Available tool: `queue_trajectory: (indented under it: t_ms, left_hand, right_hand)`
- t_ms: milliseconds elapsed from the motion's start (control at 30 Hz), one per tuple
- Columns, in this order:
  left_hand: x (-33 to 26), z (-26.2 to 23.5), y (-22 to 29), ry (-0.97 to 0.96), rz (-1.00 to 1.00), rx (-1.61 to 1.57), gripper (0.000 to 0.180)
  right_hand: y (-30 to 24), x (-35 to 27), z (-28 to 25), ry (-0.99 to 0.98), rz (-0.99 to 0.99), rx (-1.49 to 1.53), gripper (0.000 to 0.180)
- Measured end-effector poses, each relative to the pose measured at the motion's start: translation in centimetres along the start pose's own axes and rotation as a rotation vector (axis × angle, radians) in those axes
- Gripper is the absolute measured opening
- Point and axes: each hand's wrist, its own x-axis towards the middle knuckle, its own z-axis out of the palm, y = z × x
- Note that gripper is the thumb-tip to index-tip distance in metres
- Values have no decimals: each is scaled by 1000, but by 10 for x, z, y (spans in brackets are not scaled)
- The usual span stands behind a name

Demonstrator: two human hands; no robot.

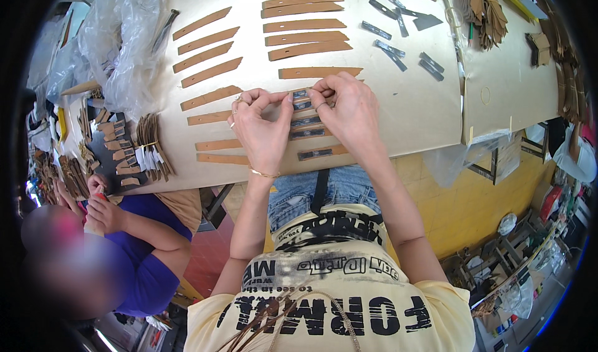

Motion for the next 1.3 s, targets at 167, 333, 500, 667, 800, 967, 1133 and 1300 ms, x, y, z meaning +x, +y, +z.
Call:
queue_trajectory:
  t_ms: [167, 333, 500, 667, 800, 967, 1133, 1300]
  left_hand:
    - [0, 1, 0, 18, -3, -26, 8]
    - [-2, 2, -1, 16, 18, 2, 7]
    - [-10, 2, -11, 72, 154, 41, 25]
    - [-27, 0, -15, 38, 330, 341, 42]
    - [-30, -2, -12, 8, 353, 530, 41]
    - [-25, -4, -8, -2, 387, 531, 42]
    - [-21, -9, -17, 6, 396, 388, 37]
    - [-14, -8, -20, -76, 348, 213, 38]
  right_hand:
    - [2, -1, 2, 15, -17, -14, 14]
    - [4, -1, 3, 23, -27, -13, 14]
    - [3, -3, 3, 15, -19, -5, 13]
    - [0, -3, 2, 4, 48, 13, 21]
    - [2, -6, -1, 119, -32, -24, 33]
    - [21, -11, -18, 316, -37, -137, 27]
    - [63, -11, -73, 516, 39, -149, 20]
    - [87, -5, -90, 403, -141, -227, 23]
